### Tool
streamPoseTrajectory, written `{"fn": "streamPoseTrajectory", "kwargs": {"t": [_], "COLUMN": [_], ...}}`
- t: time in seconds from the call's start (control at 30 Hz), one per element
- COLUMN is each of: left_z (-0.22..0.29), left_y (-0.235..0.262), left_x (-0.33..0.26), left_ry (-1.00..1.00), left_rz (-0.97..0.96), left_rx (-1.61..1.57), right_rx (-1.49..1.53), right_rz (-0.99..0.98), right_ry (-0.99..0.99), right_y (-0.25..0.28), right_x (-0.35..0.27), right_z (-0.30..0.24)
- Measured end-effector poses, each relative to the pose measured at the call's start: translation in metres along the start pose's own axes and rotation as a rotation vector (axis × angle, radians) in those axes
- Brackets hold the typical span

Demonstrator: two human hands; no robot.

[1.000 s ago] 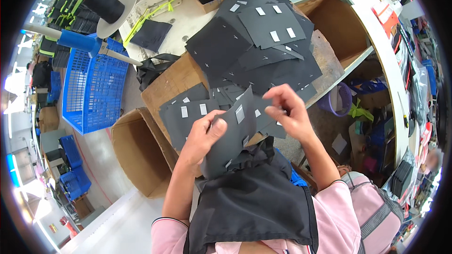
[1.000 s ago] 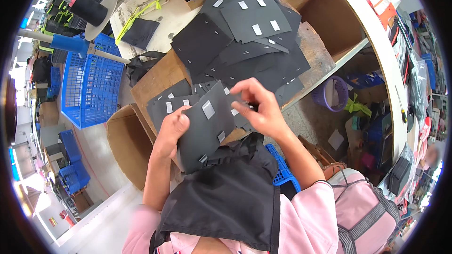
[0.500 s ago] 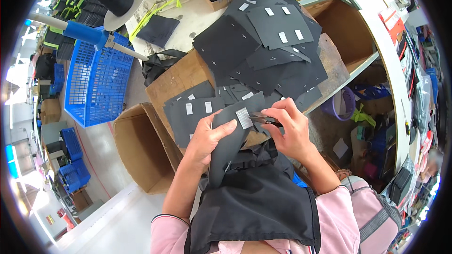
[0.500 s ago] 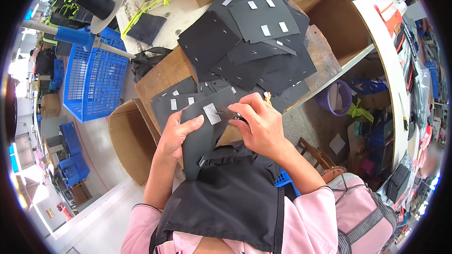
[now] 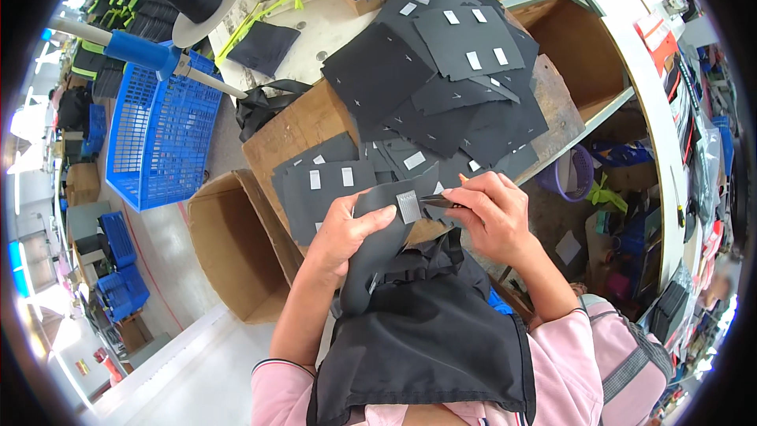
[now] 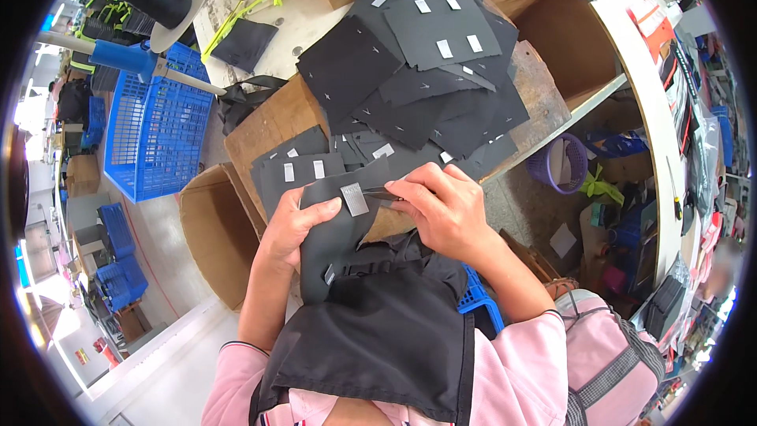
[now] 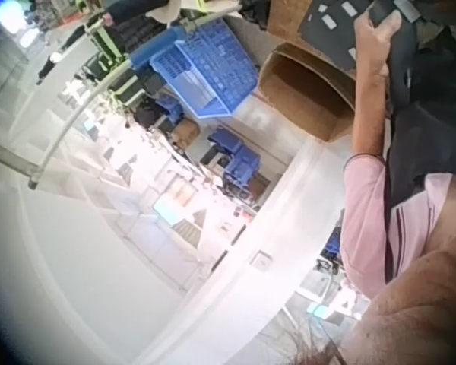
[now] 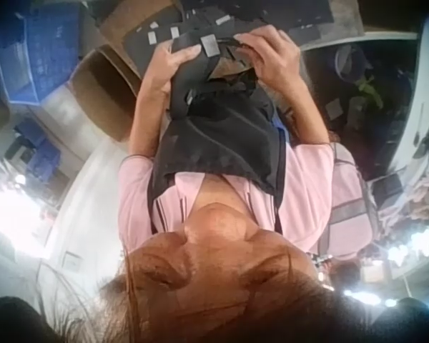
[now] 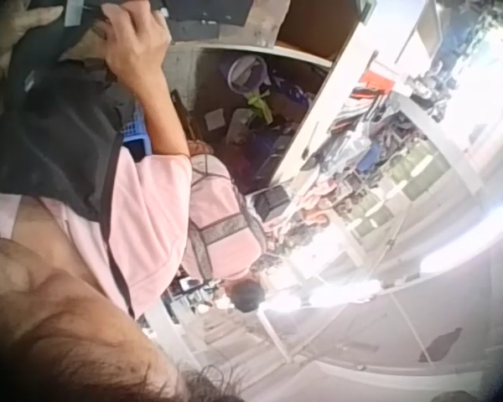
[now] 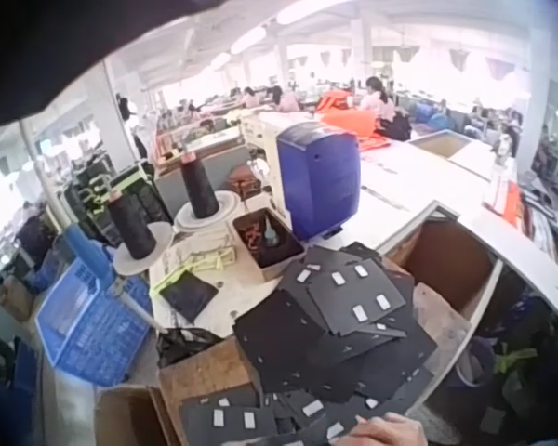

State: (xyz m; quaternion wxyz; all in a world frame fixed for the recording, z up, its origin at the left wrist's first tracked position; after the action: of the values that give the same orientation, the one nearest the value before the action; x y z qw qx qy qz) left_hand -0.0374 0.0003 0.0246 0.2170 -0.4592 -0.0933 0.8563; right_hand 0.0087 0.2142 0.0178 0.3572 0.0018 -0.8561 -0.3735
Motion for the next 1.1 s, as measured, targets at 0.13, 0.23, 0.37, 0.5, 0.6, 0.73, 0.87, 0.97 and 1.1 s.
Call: {"fn": "streamPoseTrajectory", "kwargs": {"t": [0.13, 0.23, 0.37, 0.5, 0.6, 0.73, 0.87, 0.97, 1.1], "left_z": [0.001, 0.004, 0.004, 0.005, 0.006, 0.007, 0.006, 0.008, 0.009], "left_y": [-0.001, -0.002, -0.002, -0.005, -0.002, -0.004, -0.001, -0.001, -0.006], "left_x": [0.0, -0.001, 0.0, 0.0, 0.002, 0.003, 0.006, 0.006, 0.008], "left_ry": [0.005, 0.015, 0.046, -0.003, 0.071, 0.06, 0.004, 0.027, 0.087], "left_rz": [-0.002, -0.012, -0.034, 0.009, -0.039, -0.035, -0.035, -0.063, -0.086], "left_rx": [0.036, 0.057, 0.087, 0.085, 0.121, 0.108, 0.173, 0.163, 0.18], "right_rx": [-0.026, -0.018, 0.001, -0.011, -0.004, -0.045, -0.045, -0.03, 0.013], "right_rz": [-0.099, -0.128, -0.121, -0.129, -0.115, -0.15, -0.128, -0.175, -0.128], "right_ry": [0.032, 0.082, 0.109, 0.12, 0.15, 0.126, 0.15, 0.152, 0.179], "right_y": [0.008, 0.009, 0.009, 0.009, 0.012, 0.016, 0.016, 0.017, 0.007], "right_x": [0.004, 0.006, 0.007, 0.005, 0.007, 0.008, 0.009, 0.007, 0.008], "right_z": [0.004, 0.005, 0.006, 0.006, 0.006, 0.004, 0.004, 0.005, 0.002]}}
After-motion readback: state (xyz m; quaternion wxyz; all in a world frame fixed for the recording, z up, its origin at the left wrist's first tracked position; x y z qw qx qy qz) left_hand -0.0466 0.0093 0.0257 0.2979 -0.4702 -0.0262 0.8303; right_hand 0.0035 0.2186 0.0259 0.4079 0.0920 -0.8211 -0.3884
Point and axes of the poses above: each hand's wrist, its own x-axis towards the middle knuckle, its own y-axis out of the back of the hand, z = x × y, the point moved 1 cm from there along x, towards the middle knuckle, and after that the axes turned 9 degrees about y, right-handed, at the moved point
